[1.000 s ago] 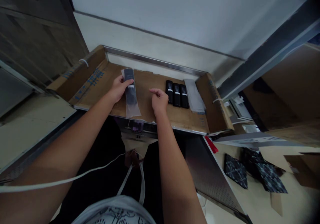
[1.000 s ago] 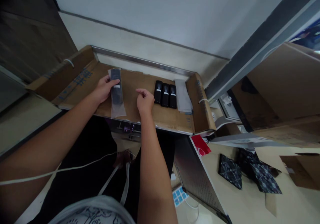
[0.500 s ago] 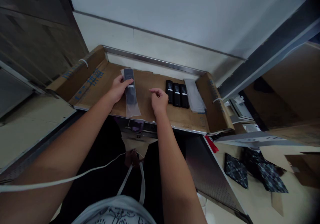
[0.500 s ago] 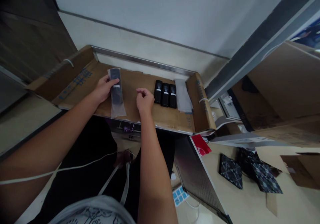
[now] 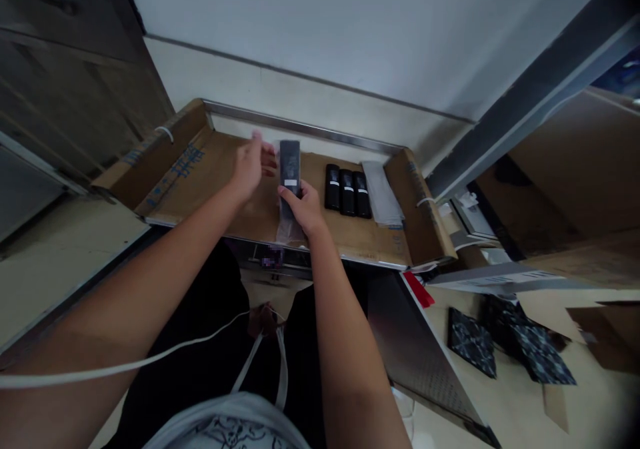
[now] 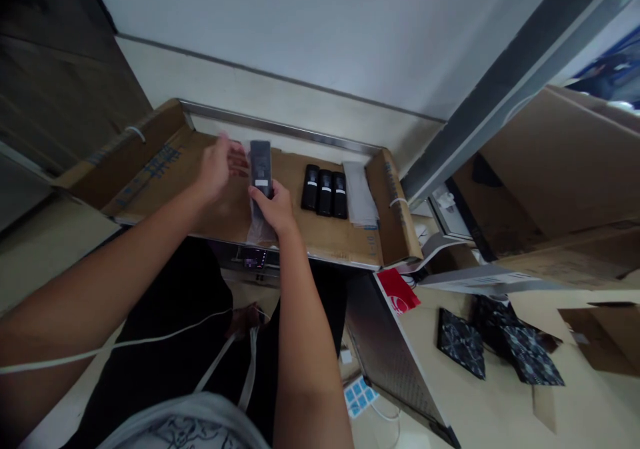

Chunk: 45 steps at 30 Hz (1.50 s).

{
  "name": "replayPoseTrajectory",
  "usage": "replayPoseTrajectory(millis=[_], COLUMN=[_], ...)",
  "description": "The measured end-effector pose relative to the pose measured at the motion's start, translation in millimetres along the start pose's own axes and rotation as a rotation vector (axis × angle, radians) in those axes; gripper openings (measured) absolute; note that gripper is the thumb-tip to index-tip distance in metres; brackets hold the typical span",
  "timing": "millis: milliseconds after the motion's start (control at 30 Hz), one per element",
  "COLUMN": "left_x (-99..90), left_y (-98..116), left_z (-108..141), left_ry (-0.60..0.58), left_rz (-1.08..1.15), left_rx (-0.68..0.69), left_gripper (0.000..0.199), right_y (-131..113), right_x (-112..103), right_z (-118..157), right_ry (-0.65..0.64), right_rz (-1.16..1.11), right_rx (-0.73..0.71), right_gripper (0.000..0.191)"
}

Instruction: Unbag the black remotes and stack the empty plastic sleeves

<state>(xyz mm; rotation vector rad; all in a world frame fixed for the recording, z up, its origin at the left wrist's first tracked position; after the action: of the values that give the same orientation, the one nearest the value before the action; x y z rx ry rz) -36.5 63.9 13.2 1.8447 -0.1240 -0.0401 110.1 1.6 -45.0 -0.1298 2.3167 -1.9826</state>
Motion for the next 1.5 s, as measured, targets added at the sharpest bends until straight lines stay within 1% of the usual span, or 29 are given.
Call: replayPoseTrajectory(millis=[67, 133, 167, 233, 300, 367, 433, 500, 600, 667, 733, 767, 833, 900, 1000, 1100, 1200, 1300, 1400, 1500], left_x=[-19.4, -35.8, -40.7, -44.3, -42.7, -39.5, -36.7, -35.0, -30.4, -20.1, -8.4, -5.1, -3.8, -4.8, -3.7, -4.3, -2.5, 8.8, 27.1, 38.5], left_y=[7.4, 12.8, 14.1, 14.2, 12.8, 12.0, 12.4, 12.2, 10.3, 11.6, 17.8, 22.2, 29.6, 31.5, 28.8, 32.4, 51.4, 87.4, 125.6, 155.0], left_z=[-5.7, -7.3, -7.2, -5.9, -4.1, -3.6, -5.7, -10.1, -17.9, -22.7, -25.9, -26.8, -27.4, -27.2, -27.2, -27.9, -25.8, -17.0, -3.8, 7.5], left_ry=[0.127, 0.212, 0.221, 0.184, 0.120, 0.066, 0.032, 0.024, 0.007, -0.089, -0.200, -0.223, -0.207, -0.188, -0.249, -0.280, -0.240, -0.221, -0.280, -0.301], left_rz=[-0.085, -0.204, -0.263, -0.354, -0.398, -0.388, -0.331, -0.254, -0.146, -0.092, -0.074, -0.082, -0.117, -0.134, -0.142, -0.244, -0.368, -0.495, -0.670, -0.823], left_rx=[0.060, 0.105, 0.110, 0.087, 0.045, 0.007, -0.021, -0.073, -0.190, -0.223, -0.181, -0.139, -0.069, -0.051, -0.046, 0.020, 0.115, 0.251, 0.396, 0.523], left_gripper=[0.059, 0.057, 0.055, 0.052, 0.049, 0.044, 0.041, 0.040, 0.027, 0.026, 0.031, 0.032, 0.028, 0.024, 0.026, 0.027, 0.021, 0.014, 0.010, 0.012], right_y=[2.9, 2.9, 2.1, 0.4, -0.6, -1.7, -2.9, -4.0, -5.0, -5.5, -6.1, -6.4, -7.4, -8.7, -10.7, -11.9, -12.3, -12.3, -13.1, -13.5], right_x=[-1.8, -3.0, -3.5, -4.5, -4.9, -5.2, -5.3, -5.0, -3.2, -1.3, 0.7, 1.5, 2.6, 2.9, 2.8, 2.4, 0.4, -2.0, -3.7, -5.0], right_z=[-0.9, -1.7, -1.9, -2.0, -1.8, -1.4, -0.8, -0.3, 0.6, 1.2, 1.7, 2.0, 2.5, 3.0, 3.9, 4.7, 4.5, 2.4, -0.1, -0.5], right_ry=[0.027, 0.047, 0.055, 0.068, 0.071, 0.075, 0.079, 0.077, 0.055, 0.031, 0.005, -0.007, -0.020, -0.022, -0.019, -0.015, 0.009, 0.043, 0.077, 0.106], right_rz=[0.007, 0.044, 0.068, 0.105, 0.122, 0.135, 0.147, 0.150, 0.138, 0.123, 0.103, 0.094, 0.077, 0.062, 0.042, 0.043, 0.073, 0.108, 0.142, 0.181], right_rx=[0.011, -0.006, -0.020, -0.045, -0.055, -0.057, -0.059, -0.062, -0.068, -0.072, -0.073, -0.072, -0.069, -0.066, -0.069, -0.071, -0.071, -0.084, -0.125, -0.152], right_gripper=[0.028, 0.029, 0.029, 0.029, 0.028, 0.028, 0.027, 0.027, 0.026, 0.026, 0.027, 0.028, 0.030, 0.032, 0.034, 0.036, 0.035, 0.035, 0.034, 0.031])
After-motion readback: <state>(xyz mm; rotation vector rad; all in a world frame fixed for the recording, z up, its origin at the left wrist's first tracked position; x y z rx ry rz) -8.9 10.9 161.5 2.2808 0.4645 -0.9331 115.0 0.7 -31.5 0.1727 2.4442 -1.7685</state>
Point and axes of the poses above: each hand's wrist, its own z-axis away from the middle knuckle, its own x-axis out of the palm, y = z × x, the point moved 7 cm from there along -z, towards the middle knuckle, and after that the axes turned 10 degrees about -y, right-handed, at the moved point
